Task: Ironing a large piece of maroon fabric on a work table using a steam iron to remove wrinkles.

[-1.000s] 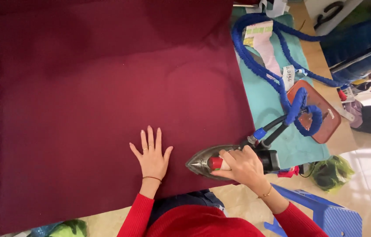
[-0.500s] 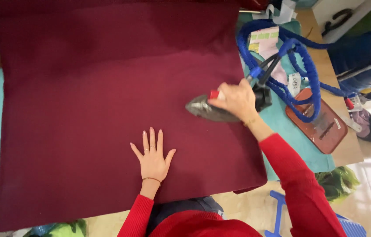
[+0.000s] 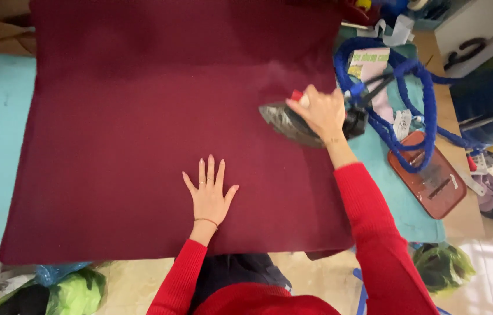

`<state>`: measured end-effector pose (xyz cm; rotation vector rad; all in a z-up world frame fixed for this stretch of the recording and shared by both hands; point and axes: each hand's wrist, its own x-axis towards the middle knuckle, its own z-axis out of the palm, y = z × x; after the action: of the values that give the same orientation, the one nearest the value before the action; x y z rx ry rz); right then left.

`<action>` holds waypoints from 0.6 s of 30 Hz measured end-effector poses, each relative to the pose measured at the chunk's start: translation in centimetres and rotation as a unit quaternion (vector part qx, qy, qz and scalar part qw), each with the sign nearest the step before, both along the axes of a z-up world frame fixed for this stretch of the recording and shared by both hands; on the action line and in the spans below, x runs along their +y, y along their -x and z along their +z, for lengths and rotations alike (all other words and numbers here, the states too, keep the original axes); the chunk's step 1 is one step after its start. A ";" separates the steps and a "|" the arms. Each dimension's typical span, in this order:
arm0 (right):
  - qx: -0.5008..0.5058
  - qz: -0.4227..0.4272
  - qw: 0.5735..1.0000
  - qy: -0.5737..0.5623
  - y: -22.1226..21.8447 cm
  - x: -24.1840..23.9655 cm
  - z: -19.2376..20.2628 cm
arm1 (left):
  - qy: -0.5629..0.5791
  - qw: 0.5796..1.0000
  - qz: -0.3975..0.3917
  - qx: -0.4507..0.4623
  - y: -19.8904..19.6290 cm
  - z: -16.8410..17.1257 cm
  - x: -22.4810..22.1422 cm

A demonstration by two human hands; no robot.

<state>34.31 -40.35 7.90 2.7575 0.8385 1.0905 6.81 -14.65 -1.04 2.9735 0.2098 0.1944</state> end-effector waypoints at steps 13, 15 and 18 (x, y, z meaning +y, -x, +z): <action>0.119 0.132 0.984 0.013 23.1 0.0 1.5 | 0.030 0.982 0.186 -0.022 3.4 -0.9 10.6; 0.089 0.108 0.990 0.021 23.8 0.3 0.2 | 0.030 0.982 0.185 -0.010 3.2 -0.6 10.5; 0.076 0.100 0.992 0.026 22.2 2.1 1.1 | 0.034 0.982 0.188 -0.003 3.3 -0.9 10.5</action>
<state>12.13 -38.29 9.04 2.7887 1.1673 0.8778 3.51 -4.17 -1.92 2.8378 0.7608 0.2320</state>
